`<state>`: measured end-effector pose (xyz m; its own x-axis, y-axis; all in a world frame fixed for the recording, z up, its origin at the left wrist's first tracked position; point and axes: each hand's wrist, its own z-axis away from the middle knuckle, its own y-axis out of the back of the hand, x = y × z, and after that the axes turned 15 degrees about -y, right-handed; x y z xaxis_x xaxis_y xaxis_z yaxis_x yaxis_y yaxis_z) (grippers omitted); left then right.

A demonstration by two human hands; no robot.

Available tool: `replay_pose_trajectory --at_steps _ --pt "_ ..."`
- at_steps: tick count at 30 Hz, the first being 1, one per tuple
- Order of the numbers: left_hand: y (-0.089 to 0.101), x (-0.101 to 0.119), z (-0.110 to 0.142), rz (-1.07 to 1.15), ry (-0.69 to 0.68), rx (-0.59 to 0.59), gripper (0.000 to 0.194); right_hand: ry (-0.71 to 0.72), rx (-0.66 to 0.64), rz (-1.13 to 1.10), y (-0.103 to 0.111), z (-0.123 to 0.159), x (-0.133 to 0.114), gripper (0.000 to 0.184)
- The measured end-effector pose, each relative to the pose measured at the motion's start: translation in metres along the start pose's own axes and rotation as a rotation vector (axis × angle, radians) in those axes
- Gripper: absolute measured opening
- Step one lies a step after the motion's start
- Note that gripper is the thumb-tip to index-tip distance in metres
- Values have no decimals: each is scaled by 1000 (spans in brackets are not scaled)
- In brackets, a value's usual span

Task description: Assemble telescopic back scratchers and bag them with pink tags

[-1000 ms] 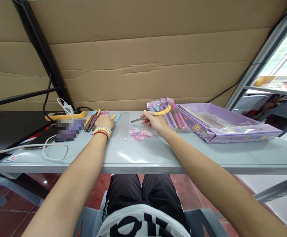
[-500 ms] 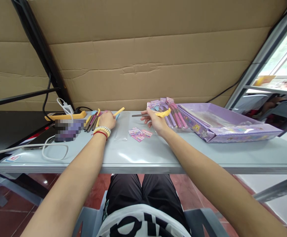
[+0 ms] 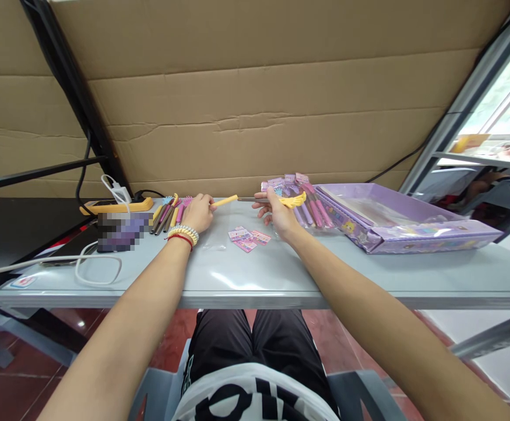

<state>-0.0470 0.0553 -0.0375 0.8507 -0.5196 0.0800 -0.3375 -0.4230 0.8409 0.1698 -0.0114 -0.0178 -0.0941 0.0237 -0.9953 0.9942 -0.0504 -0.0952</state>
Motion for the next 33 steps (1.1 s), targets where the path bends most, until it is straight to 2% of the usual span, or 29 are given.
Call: replay_pose_trajectory --at_steps 7,11,16,18,24,28,33 --pt "1 1 1 23 7 -33 17 -7 -9 -11 2 0 -1 55" --pt "2 0 2 48 -8 -14 15 -11 -13 -39 3 1 -2 58" --pt "6 1 3 186 -55 -26 16 -34 -12 -143 8 -3 -5 62" --pt "8 4 3 273 -65 -51 17 -41 1 -179 11 -5 -6 58" --pt "19 18 5 463 -69 -35 23 -100 11 -257 19 -6 -11 28" --pt "24 24 7 481 -104 -72 32 -93 4 -255 21 -3 -12 29" --pt "26 26 7 480 -105 -109 37 9 30 -196 21 -4 -8 32"
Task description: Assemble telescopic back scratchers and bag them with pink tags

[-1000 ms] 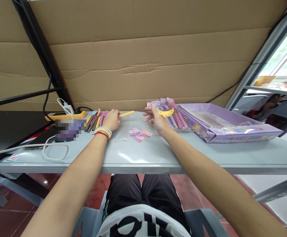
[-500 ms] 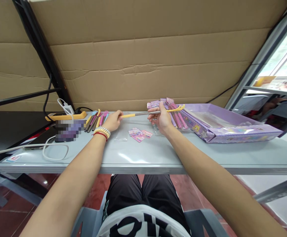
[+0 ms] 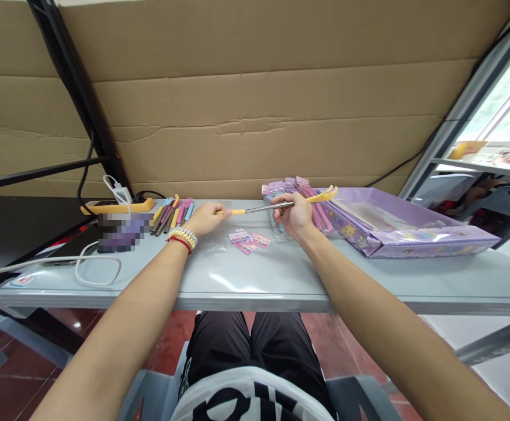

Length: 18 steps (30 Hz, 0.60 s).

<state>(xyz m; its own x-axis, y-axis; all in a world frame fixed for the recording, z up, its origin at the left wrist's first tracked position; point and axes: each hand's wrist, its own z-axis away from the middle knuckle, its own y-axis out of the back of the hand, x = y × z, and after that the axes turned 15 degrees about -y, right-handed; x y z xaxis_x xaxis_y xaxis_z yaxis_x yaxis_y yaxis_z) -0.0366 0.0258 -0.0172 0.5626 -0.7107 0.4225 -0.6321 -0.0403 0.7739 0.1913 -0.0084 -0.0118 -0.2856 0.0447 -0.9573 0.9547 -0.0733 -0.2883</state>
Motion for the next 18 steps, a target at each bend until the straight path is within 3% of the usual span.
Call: replay_pose_trajectory --at_steps 11,18 --pt "0 2 -3 263 58 -105 42 131 -81 38 -1 -1 5 26" --pt "-5 18 -1 77 86 -188 58 179 -180 144 -3 -1 12 27"
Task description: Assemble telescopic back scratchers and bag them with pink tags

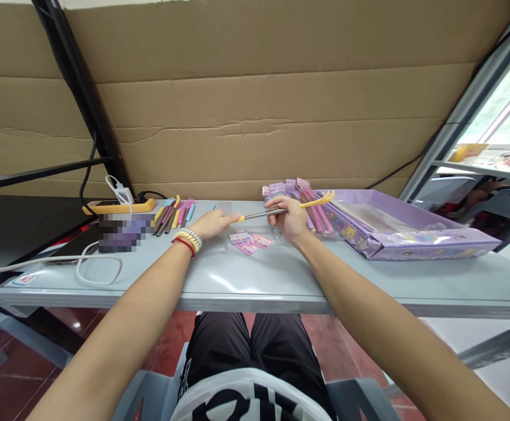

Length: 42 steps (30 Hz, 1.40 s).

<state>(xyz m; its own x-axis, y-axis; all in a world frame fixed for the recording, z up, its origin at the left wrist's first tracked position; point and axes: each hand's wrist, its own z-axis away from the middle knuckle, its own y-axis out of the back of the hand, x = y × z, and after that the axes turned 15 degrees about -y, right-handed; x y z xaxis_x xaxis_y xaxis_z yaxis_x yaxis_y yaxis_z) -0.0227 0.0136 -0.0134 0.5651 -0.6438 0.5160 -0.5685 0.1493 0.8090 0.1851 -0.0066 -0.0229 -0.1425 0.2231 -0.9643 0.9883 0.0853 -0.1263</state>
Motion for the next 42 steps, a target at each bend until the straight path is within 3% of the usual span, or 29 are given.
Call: replay_pose_trajectory --at_steps 5,10,15,19,24,27,35,42 --pt "-10 9 -1 -28 -101 -42 60 -73 -156 80 -10 1 4 24" --pt "-6 3 -2 -190 -194 84 55 -170 -113 66 -9 0 -3 32" --pt "3 -12 -3 -487 -62 208 35 -109 -46 -121 4 6 -23 44" --pt "10 -24 -1 -621 76 243 26 -120 -100 -156 10 10 -32 46" --pt "16 -33 2 -748 103 227 22 -360 -148 106 15 5 -27 33" --pt "19 -36 3 -779 76 228 21 -420 -205 246 21 3 -24 27" --pt "28 -48 11 -722 299 224 25 -351 -211 456 30 6 -27 25" --pt "28 -34 7 -846 223 88 28 -50 39 721 20 8 -20 40"
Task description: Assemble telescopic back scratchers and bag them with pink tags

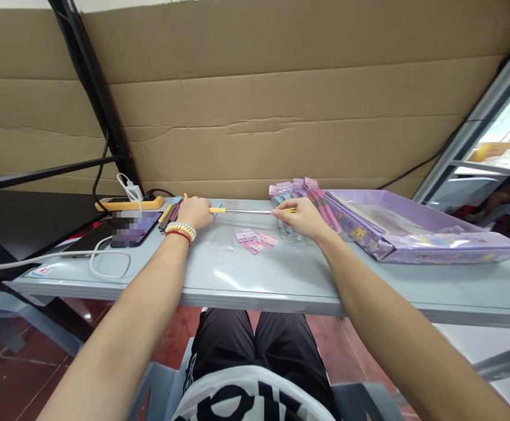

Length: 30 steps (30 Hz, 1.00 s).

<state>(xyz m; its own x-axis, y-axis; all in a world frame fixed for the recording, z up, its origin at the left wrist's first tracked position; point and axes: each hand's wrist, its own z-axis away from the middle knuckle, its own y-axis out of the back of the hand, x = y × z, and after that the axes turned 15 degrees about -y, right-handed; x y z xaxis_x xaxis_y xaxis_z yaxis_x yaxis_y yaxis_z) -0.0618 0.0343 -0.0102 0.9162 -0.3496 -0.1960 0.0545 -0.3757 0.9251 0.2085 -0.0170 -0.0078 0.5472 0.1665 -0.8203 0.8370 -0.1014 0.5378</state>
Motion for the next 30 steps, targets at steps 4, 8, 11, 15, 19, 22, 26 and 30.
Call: replay_pose_trajectory --at_steps 4,8,11,15,19,22,26,30 --pt "18 26 0 -33 -115 -34 31 155 69 7 -8 4 -4 37" --pt "35 50 5 -46 -123 9 32 227 140 -6 -14 9 -9 29" --pt "41 59 8 -55 -112 33 31 251 189 -21 -17 11 -11 25" --pt "34 59 8 -31 -121 45 29 218 157 -2 -20 14 -12 23" --pt "21 51 5 0 -141 43 28 147 19 -37 -20 14 -13 26" --pt "16 42 4 -8 -112 107 26 28 -235 -239 -20 12 -15 32" --pt "13 33 3 4 -116 200 24 -238 -449 -530 -20 8 -15 33" --pt "10 30 2 53 -126 223 22 -305 -449 -434 -20 8 -15 22"
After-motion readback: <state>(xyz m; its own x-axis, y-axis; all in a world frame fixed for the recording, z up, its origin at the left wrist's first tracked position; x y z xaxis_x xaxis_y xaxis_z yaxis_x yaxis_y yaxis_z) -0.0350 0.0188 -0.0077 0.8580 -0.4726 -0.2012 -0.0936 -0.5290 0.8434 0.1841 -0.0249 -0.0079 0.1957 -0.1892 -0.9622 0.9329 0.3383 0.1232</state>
